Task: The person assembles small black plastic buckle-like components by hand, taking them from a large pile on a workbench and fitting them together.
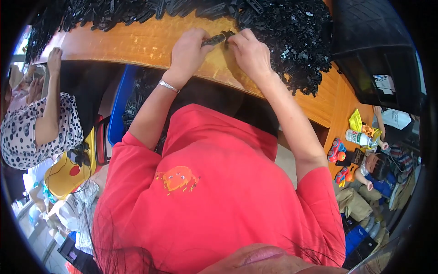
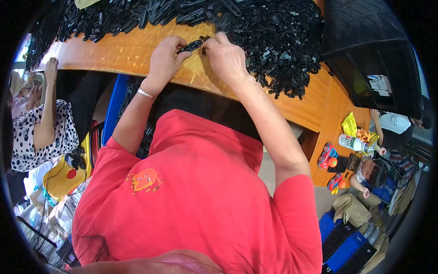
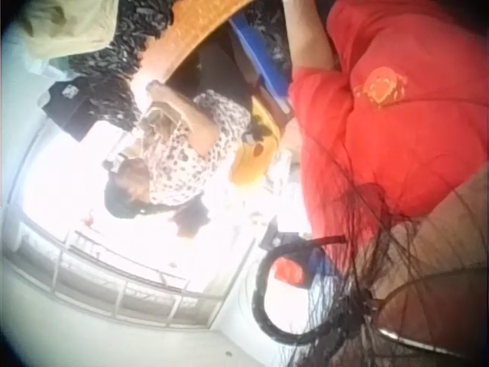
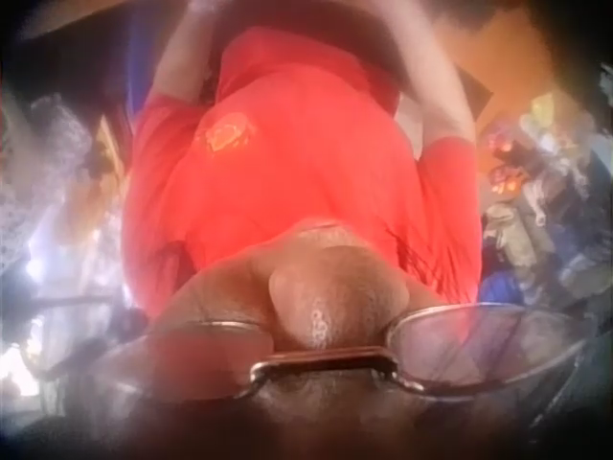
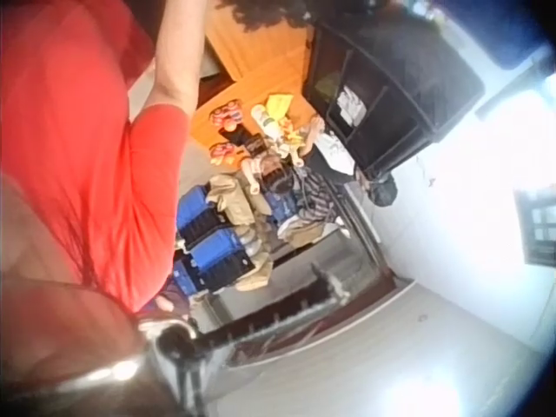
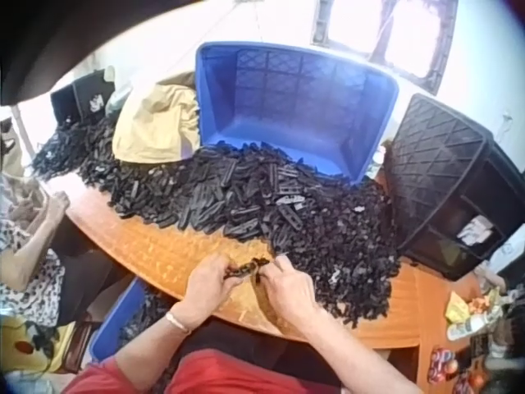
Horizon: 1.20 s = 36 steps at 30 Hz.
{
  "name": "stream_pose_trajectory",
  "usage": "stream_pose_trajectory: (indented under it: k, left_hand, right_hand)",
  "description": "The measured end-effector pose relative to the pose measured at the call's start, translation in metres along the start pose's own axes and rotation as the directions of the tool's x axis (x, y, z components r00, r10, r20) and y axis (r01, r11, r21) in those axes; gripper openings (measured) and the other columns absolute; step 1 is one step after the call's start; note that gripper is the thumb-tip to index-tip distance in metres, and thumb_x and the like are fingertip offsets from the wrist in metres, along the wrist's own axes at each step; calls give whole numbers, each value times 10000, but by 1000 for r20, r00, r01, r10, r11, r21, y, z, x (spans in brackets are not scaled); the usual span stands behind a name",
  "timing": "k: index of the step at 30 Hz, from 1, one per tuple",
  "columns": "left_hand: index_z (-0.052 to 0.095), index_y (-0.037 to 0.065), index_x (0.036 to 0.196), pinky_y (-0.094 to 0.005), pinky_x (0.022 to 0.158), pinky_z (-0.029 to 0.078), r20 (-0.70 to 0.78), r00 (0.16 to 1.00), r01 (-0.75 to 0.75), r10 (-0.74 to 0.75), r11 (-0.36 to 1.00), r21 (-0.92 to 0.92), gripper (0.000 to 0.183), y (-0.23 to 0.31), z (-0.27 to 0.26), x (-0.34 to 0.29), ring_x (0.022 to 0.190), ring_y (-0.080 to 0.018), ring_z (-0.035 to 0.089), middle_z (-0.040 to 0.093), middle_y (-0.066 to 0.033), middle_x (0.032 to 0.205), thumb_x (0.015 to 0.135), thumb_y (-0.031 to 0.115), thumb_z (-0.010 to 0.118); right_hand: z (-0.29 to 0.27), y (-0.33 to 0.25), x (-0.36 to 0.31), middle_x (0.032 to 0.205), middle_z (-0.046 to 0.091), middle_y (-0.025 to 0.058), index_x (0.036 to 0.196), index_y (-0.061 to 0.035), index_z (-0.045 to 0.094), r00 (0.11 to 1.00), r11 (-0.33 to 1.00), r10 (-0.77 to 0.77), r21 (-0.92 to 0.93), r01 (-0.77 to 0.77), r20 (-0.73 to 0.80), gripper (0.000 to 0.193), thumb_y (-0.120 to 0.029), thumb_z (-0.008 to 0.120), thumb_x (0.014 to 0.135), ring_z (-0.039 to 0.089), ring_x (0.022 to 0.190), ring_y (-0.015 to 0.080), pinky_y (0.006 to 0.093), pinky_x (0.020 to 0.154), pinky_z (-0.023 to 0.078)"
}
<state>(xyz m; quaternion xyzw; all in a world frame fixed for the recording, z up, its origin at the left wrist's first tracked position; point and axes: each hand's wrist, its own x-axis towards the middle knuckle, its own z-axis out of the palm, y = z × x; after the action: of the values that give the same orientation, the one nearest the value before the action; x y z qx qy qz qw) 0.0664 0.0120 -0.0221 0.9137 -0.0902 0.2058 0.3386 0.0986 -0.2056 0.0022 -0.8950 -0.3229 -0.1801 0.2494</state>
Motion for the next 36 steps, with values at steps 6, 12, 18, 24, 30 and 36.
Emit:
stream_pose_trajectory:
  k: [6, 12, 18, 24, 30, 36]
  left_hand:
    - [699, 51, 1043, -441, 802, 550, 22, 1000, -1, 0, 999, 54, 273, -1, -14, -6, 934, -351, 681, 683, -135, 969, 825, 102, 855]
    - [704, 61, 1049, -450, 831, 544, 29, 999, -14, 13, 999, 42, 258, 1, -17, -10, 979, -360, 665, 673, -130, 1002, 831, 87, 839]
    - [716, 62, 1076, -446, 873, 537, 61, 994, -87, 90, 995, -44, 275, 3, -9, -9, 1008, -357, 655, 672, -128, 1013, 834, 103, 838]
    - [729, 66, 1054, -446, 878, 534, 74, 996, -46, 44, 999, 25, 247, 0, -8, -6, 1022, -355, 649, 673, -124, 1020, 846, 142, 838]
    - [734, 70, 1025, -451, 865, 527, 40, 998, -40, 40, 999, -2, 223, -1, -6, -5, 1018, -356, 641, 671, -119, 1014, 847, 154, 839]
    - [739, 72, 1019, -450, 869, 522, 30, 998, -52, 52, 999, -11, 215, -5, -3, -6, 1003, -355, 638, 667, -116, 1003, 844, 148, 838]
  right_hand:
    - [6, -1, 12, 1018, 645, 133, 1017, -105, 725, 980, 996, -69, -50, 80, 188, 116, -97, 703, 903, 730, 830, 381, 478, 711, 600]
    - [-2, 3, 13, 988, 651, 147, 998, -91, 697, 969, 992, -81, -75, 101, 234, 92, -127, 715, 914, 725, 829, 392, 491, 712, 588]
    - [4, -1, 11, 911, 657, 137, 964, -87, 653, 997, 996, -61, 67, 59, 39, 174, -165, 790, 890, 707, 786, 390, 477, 654, 578]
    - [7, -5, 2, 884, 651, 120, 932, -76, 636, 999, 992, -38, 124, 34, 34, 250, -181, 845, 843, 690, 774, 382, 470, 650, 570]
    - [7, -9, -4, 898, 648, 116, 908, -69, 652, 1000, 980, 20, 198, -22, 11, 216, -98, 846, 818, 688, 801, 375, 466, 679, 566]
    - [9, -4, -8, 926, 683, 124, 943, -63, 710, 997, 964, 77, 254, -72, -7, 185, -32, 835, 810, 710, 834, 364, 437, 710, 576]
